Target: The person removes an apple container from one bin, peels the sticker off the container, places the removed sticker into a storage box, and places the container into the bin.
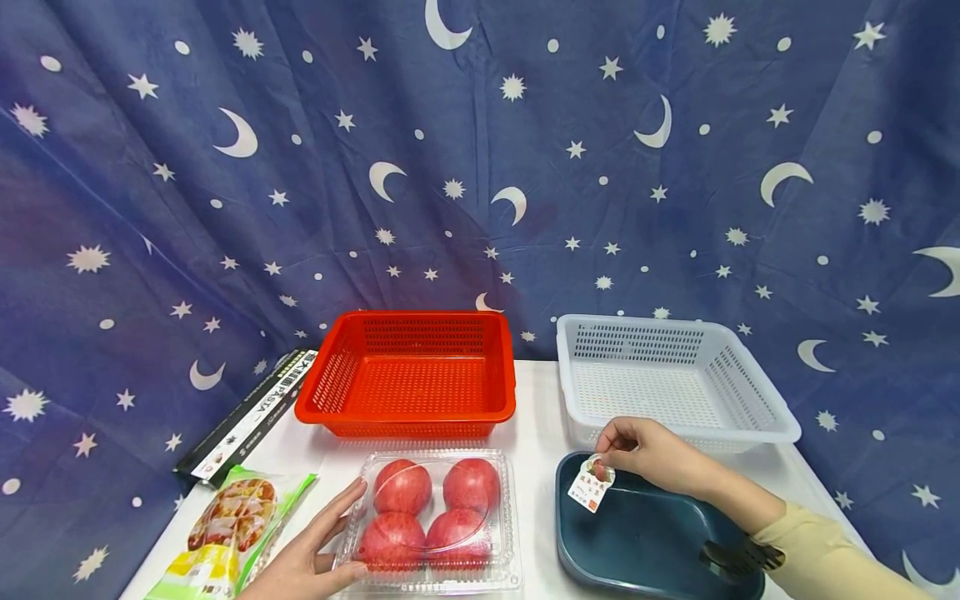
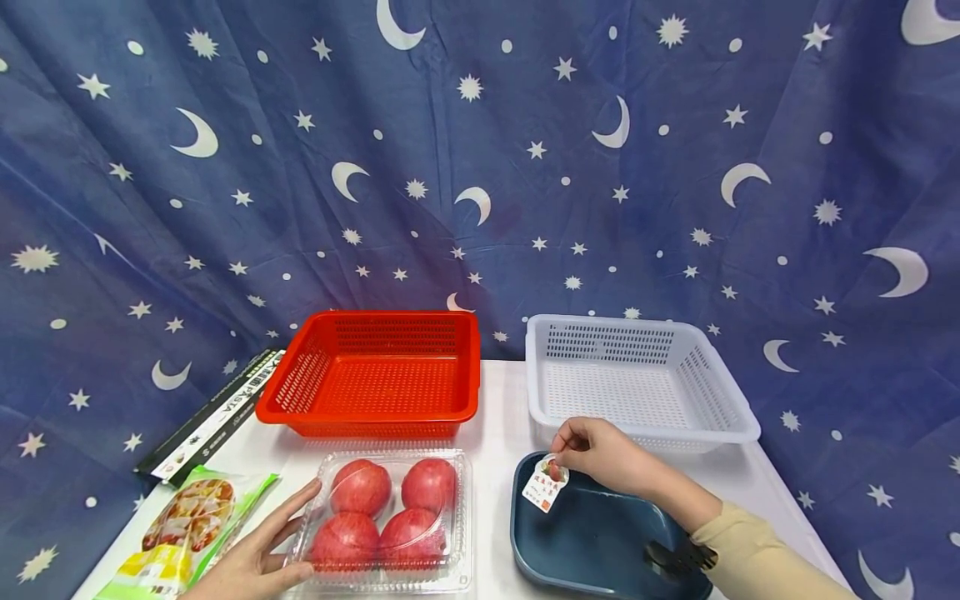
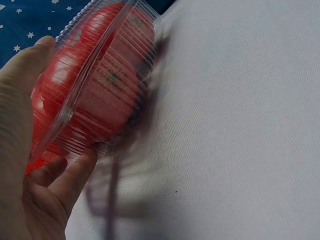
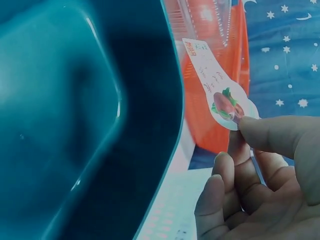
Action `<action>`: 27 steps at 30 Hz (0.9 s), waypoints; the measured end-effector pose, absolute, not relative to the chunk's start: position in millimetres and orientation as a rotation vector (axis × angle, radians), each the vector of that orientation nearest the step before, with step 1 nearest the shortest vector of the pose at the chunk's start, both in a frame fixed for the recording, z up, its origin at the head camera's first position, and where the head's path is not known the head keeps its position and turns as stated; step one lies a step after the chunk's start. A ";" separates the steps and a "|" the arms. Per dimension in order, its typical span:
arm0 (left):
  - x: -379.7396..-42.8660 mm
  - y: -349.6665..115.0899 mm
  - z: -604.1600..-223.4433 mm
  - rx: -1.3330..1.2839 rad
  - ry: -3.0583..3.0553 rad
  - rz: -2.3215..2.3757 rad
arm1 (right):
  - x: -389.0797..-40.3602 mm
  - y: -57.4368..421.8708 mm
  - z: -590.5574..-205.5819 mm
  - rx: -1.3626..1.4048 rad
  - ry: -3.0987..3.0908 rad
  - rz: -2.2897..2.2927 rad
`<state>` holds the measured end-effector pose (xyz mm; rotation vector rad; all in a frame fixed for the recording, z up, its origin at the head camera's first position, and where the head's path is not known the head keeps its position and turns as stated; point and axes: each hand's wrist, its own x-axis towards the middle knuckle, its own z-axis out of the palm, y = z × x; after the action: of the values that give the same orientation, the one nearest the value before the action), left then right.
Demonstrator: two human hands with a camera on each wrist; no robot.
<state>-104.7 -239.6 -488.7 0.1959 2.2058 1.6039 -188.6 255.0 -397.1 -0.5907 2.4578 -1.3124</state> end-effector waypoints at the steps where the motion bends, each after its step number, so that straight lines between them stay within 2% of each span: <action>1: -104.4 -239.8 -489.0 0.204 2.206 1.609 | -188.1 256.4 -397.8 -0.585 2.454 -1.311; 12: -103.5 -239.3 -486.7 0.216 2.224 1.590 | -186.7 271.8 -408.8 -0.673 2.297 -1.309; 27: -102.7 -239.4 -485.6 0.221 2.237 1.580 | -184.0 267.6 -426.6 -0.721 2.387 -1.044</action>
<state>-102.7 -239.4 -485.6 0.2215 2.2367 1.5803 -184.0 267.6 -426.6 -0.7206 2.3872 -1.0441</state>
